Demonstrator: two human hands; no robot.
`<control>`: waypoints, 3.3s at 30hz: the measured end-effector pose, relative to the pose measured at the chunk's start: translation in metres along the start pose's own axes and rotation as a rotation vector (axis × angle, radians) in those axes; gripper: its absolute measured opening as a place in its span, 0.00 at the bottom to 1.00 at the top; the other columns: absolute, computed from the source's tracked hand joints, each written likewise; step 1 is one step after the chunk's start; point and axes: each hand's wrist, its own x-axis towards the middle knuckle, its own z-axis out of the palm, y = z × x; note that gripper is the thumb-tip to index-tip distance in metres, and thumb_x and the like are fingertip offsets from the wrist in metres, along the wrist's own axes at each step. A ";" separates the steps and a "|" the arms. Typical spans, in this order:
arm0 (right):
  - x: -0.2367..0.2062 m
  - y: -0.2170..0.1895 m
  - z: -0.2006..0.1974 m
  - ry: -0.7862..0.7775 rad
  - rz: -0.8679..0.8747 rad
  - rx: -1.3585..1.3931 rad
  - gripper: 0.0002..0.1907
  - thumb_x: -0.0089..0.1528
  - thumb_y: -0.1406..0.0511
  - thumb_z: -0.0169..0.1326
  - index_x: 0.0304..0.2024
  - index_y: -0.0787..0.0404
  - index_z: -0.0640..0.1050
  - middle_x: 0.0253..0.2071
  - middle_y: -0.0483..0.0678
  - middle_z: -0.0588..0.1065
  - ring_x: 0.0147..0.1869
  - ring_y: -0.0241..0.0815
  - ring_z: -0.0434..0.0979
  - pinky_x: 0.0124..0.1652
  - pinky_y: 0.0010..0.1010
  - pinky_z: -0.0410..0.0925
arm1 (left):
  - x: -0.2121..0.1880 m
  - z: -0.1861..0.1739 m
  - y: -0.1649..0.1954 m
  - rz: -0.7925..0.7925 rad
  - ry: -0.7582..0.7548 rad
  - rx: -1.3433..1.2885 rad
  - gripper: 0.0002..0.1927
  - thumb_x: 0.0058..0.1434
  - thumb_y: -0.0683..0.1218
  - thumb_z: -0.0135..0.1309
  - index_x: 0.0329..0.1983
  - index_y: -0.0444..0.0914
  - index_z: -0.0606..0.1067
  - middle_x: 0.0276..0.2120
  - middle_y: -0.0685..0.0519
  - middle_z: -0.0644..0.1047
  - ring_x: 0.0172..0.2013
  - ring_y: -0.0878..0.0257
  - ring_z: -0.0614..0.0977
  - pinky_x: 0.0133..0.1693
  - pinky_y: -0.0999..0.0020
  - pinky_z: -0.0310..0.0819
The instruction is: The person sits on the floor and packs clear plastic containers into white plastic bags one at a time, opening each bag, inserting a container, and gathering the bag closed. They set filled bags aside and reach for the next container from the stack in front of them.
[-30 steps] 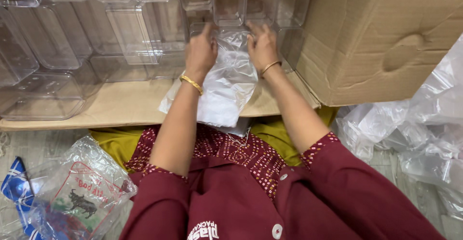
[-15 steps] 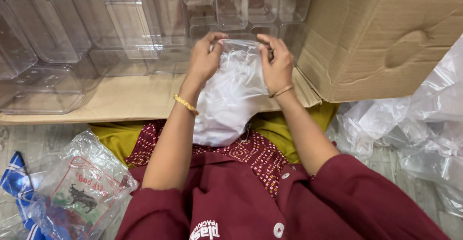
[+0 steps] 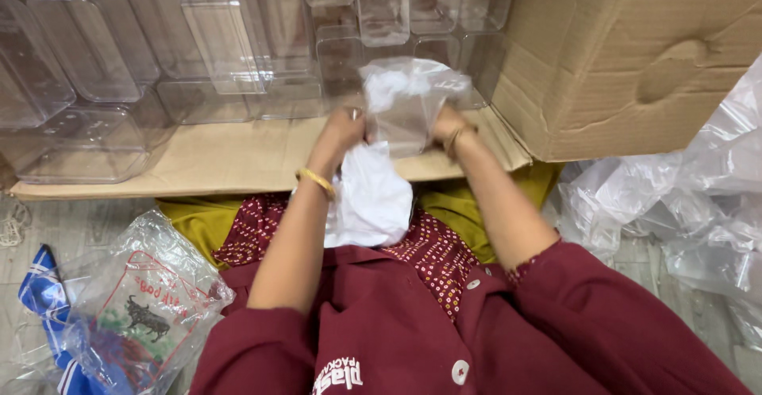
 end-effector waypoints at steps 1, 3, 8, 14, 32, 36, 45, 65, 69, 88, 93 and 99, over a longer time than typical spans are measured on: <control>-0.006 0.004 0.004 0.023 -0.087 -0.289 0.16 0.61 0.65 0.61 0.50 0.62 0.77 0.49 0.46 0.78 0.48 0.36 0.79 0.43 0.29 0.73 | -0.010 0.001 -0.006 0.049 0.000 0.046 0.13 0.64 0.45 0.52 0.34 0.31 0.81 0.24 0.48 0.81 0.23 0.62 0.78 0.28 0.64 0.70; -0.013 0.002 0.007 -0.068 -0.172 -0.155 0.15 0.63 0.66 0.58 0.52 0.64 0.77 0.49 0.48 0.79 0.49 0.38 0.79 0.45 0.31 0.74 | -0.018 0.000 -0.004 0.126 -0.017 0.050 0.15 0.67 0.45 0.50 0.34 0.29 0.81 0.23 0.46 0.80 0.24 0.61 0.78 0.29 0.64 0.71; -0.053 -0.029 0.021 -0.269 -0.090 0.747 0.16 0.71 0.66 0.51 0.59 0.69 0.72 0.52 0.53 0.76 0.51 0.44 0.74 0.46 0.34 0.66 | -0.043 -0.008 0.020 0.255 -0.103 -0.357 0.13 0.66 0.45 0.53 0.44 0.29 0.78 0.30 0.47 0.80 0.28 0.62 0.78 0.31 0.63 0.72; -0.133 -0.091 0.072 -0.397 -0.754 0.179 0.40 0.60 0.53 0.64 0.71 0.60 0.67 0.66 0.54 0.67 0.72 0.48 0.67 0.71 0.37 0.63 | -0.100 -0.005 0.021 0.317 -0.139 -0.528 0.16 0.66 0.45 0.53 0.52 0.30 0.74 0.34 0.47 0.80 0.30 0.64 0.77 0.33 0.66 0.71; -0.190 -0.012 -0.278 0.829 -0.622 0.791 0.42 0.57 0.44 0.62 0.68 0.48 0.64 0.77 0.44 0.56 0.79 0.55 0.53 0.68 0.55 0.60 | -0.074 0.002 0.019 0.254 -0.388 -0.724 0.31 0.58 0.39 0.49 0.68 0.35 0.66 0.42 0.51 0.81 0.31 0.69 0.76 0.37 0.75 0.73; -0.175 0.017 -0.383 0.755 -0.688 1.140 0.37 0.60 0.57 0.64 0.67 0.56 0.64 0.76 0.54 0.57 0.75 0.53 0.59 0.58 0.46 0.56 | -0.071 -0.005 0.014 0.185 -0.447 -0.761 0.26 0.62 0.38 0.50 0.66 0.31 0.70 0.42 0.51 0.80 0.34 0.69 0.78 0.37 0.74 0.75; -0.127 -0.065 -0.242 1.572 -0.474 0.174 0.20 0.69 0.61 0.55 0.54 0.71 0.69 0.51 0.66 0.69 0.50 0.50 0.75 0.55 0.47 0.73 | -0.078 -0.022 0.018 0.126 -0.262 -0.894 0.20 0.71 0.49 0.47 0.59 0.32 0.73 0.43 0.48 0.82 0.42 0.61 0.84 0.46 0.65 0.81; -0.075 -0.027 0.050 -0.129 -0.150 0.166 0.09 0.62 0.70 0.61 0.45 0.65 0.80 0.40 0.43 0.80 0.42 0.29 0.78 0.43 0.22 0.73 | -0.092 -0.026 0.030 0.162 -0.271 -0.957 0.21 0.72 0.51 0.48 0.59 0.31 0.73 0.48 0.41 0.82 0.44 0.56 0.85 0.48 0.60 0.82; -0.076 -0.023 0.052 0.006 -0.189 0.239 0.08 0.63 0.71 0.63 0.44 0.67 0.81 0.36 0.44 0.79 0.38 0.30 0.76 0.40 0.23 0.72 | -0.090 -0.024 0.026 0.187 -0.284 -0.949 0.20 0.71 0.49 0.51 0.59 0.30 0.73 0.49 0.42 0.81 0.47 0.58 0.84 0.50 0.62 0.81; -0.068 -0.015 0.047 -0.009 -0.283 0.391 0.08 0.68 0.66 0.57 0.45 0.65 0.79 0.35 0.38 0.77 0.37 0.27 0.73 0.39 0.19 0.68 | -0.077 -0.011 0.023 0.257 -0.226 -0.727 0.11 0.71 0.49 0.57 0.39 0.36 0.77 0.32 0.58 0.77 0.32 0.71 0.75 0.35 0.73 0.70; -0.060 -0.020 0.022 -0.349 0.008 0.591 0.21 0.74 0.56 0.61 0.37 0.68 0.78 0.27 0.43 0.72 0.25 0.31 0.67 0.26 0.22 0.64 | -0.076 -0.033 0.028 0.015 -0.333 -0.963 0.12 0.64 0.54 0.57 0.33 0.42 0.74 0.30 0.57 0.77 0.31 0.68 0.78 0.36 0.71 0.75; -0.030 -0.066 0.028 -0.298 -0.200 0.658 0.07 0.59 0.64 0.57 0.38 0.59 0.78 0.38 0.51 0.79 0.41 0.42 0.82 0.44 0.32 0.78 | -0.043 -0.089 0.031 0.287 -0.125 -0.510 0.15 0.68 0.50 0.65 0.36 0.40 0.72 0.33 0.59 0.72 0.35 0.69 0.72 0.37 0.69 0.68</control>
